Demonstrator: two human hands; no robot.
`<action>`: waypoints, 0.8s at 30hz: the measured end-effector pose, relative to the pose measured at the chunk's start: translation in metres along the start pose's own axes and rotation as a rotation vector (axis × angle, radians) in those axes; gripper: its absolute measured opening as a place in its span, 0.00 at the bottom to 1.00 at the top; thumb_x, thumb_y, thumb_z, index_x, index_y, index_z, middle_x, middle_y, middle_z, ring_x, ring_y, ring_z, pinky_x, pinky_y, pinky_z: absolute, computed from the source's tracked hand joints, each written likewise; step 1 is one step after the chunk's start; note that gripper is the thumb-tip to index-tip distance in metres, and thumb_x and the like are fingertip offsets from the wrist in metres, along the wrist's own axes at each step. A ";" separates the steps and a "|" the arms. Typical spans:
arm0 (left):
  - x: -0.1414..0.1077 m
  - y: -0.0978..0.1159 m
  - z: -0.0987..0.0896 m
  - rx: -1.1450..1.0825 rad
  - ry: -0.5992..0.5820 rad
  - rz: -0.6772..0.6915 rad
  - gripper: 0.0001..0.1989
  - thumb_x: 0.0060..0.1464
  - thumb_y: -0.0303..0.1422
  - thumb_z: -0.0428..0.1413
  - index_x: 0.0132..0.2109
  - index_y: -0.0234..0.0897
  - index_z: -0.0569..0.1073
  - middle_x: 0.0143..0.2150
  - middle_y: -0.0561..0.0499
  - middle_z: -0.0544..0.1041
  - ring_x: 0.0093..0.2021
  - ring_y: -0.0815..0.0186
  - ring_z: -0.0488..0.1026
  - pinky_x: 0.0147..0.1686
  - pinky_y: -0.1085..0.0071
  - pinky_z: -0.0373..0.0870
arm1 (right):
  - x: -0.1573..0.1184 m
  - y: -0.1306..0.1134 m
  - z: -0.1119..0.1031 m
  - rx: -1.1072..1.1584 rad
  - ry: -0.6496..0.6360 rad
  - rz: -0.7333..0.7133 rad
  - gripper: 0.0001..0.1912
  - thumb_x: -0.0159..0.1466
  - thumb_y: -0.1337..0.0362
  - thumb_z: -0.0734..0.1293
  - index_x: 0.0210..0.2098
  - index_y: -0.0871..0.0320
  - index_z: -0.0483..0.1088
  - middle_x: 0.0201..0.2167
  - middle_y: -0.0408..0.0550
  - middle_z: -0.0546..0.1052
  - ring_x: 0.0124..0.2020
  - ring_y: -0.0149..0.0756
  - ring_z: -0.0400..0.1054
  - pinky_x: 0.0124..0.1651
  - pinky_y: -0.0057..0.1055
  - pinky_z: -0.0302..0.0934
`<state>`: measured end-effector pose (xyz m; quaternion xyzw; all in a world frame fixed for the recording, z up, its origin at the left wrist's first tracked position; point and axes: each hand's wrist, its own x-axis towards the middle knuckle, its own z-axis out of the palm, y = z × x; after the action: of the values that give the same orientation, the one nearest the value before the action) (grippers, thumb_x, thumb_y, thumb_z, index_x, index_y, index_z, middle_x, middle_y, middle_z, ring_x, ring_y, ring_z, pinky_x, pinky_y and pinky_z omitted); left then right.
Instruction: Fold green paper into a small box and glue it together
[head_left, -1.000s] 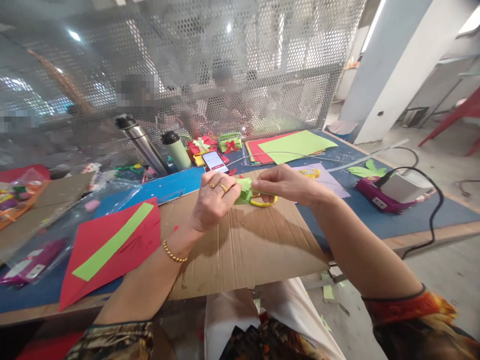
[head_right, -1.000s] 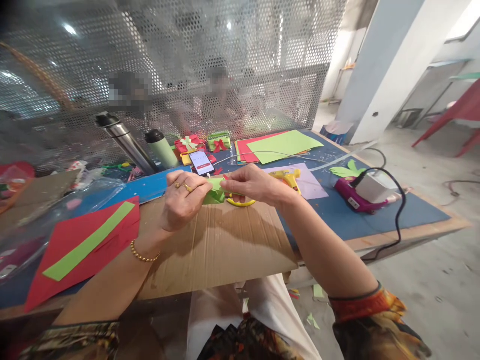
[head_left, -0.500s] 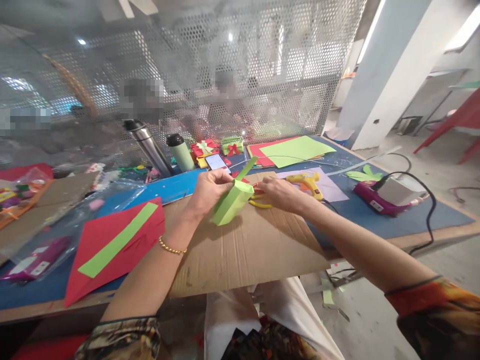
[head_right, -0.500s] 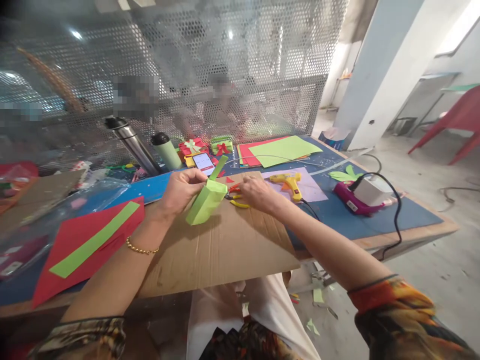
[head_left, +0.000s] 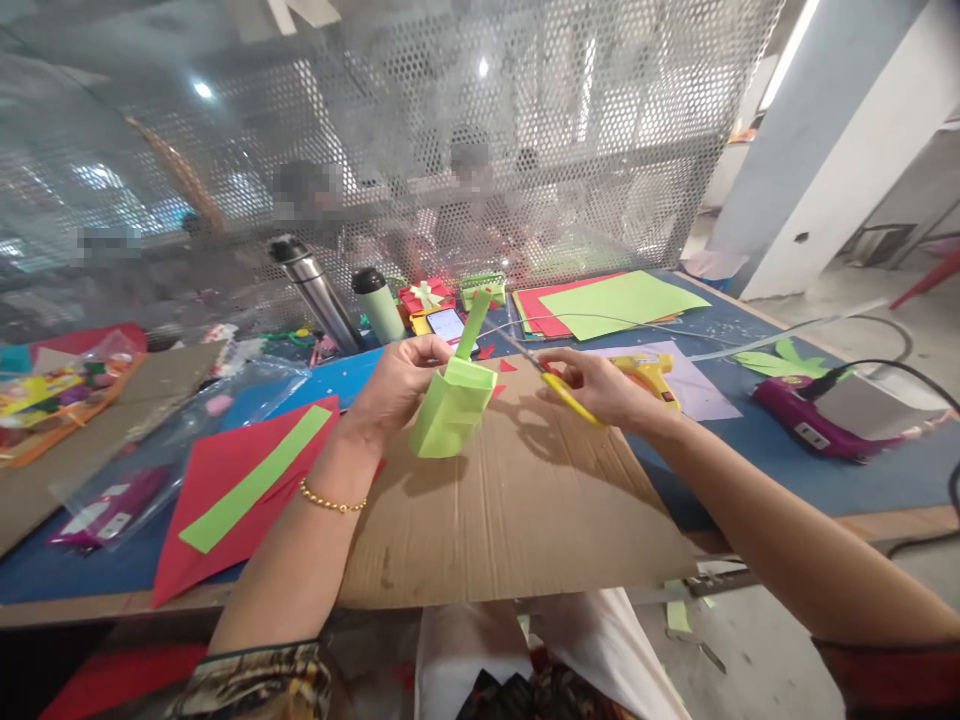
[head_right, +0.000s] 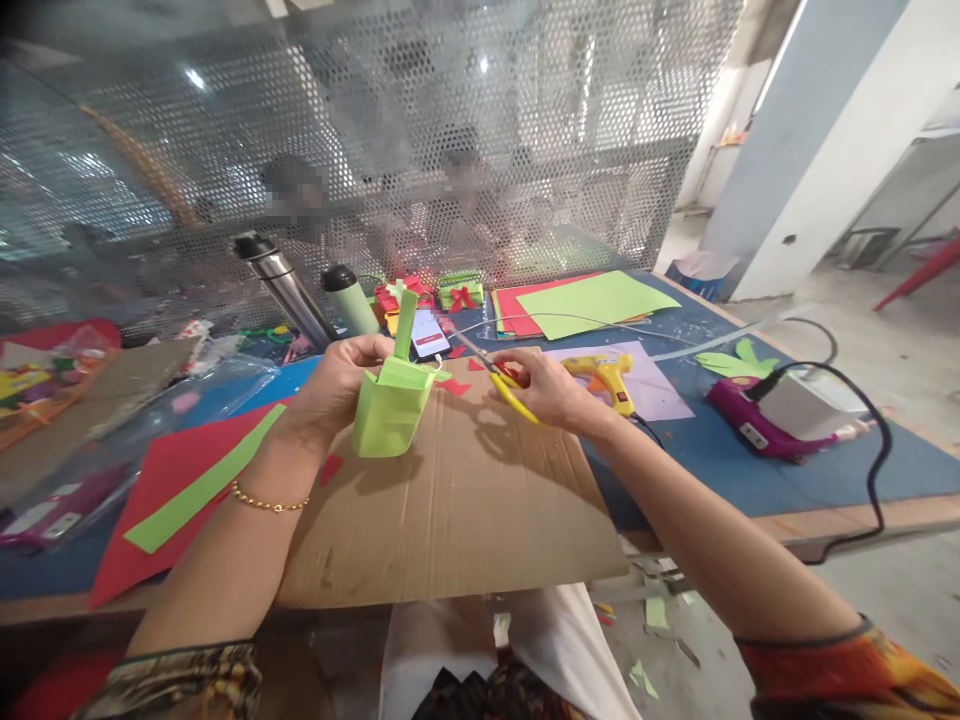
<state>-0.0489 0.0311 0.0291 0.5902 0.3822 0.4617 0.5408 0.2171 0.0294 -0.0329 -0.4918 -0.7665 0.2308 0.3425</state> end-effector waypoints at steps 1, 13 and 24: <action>0.000 0.000 -0.002 -0.002 -0.005 -0.003 0.19 0.31 0.34 0.77 0.26 0.37 0.74 0.23 0.56 0.77 0.21 0.71 0.72 0.21 0.74 0.70 | -0.002 -0.003 -0.004 0.095 -0.025 0.014 0.23 0.62 0.54 0.69 0.53 0.59 0.74 0.22 0.35 0.64 0.22 0.28 0.56 0.27 0.28 0.50; 0.006 0.000 -0.018 0.097 0.055 0.203 0.19 0.31 0.36 0.78 0.24 0.37 0.76 0.25 0.54 0.77 0.24 0.71 0.71 0.24 0.75 0.69 | -0.018 -0.036 -0.020 0.152 -0.144 -0.101 0.23 0.56 0.48 0.74 0.43 0.57 0.71 0.28 0.39 0.66 0.29 0.31 0.59 0.32 0.30 0.55; -0.001 -0.003 -0.003 0.359 -0.025 0.320 0.10 0.40 0.35 0.73 0.24 0.37 0.80 0.26 0.51 0.77 0.29 0.67 0.72 0.29 0.72 0.68 | -0.022 -0.036 -0.009 0.162 -0.196 -0.116 0.27 0.58 0.43 0.74 0.45 0.57 0.73 0.27 0.39 0.66 0.27 0.30 0.57 0.31 0.28 0.52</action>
<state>-0.0514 0.0315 0.0256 0.7356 0.3533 0.4586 0.3518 0.2091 -0.0053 -0.0089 -0.3926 -0.8023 0.3186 0.3174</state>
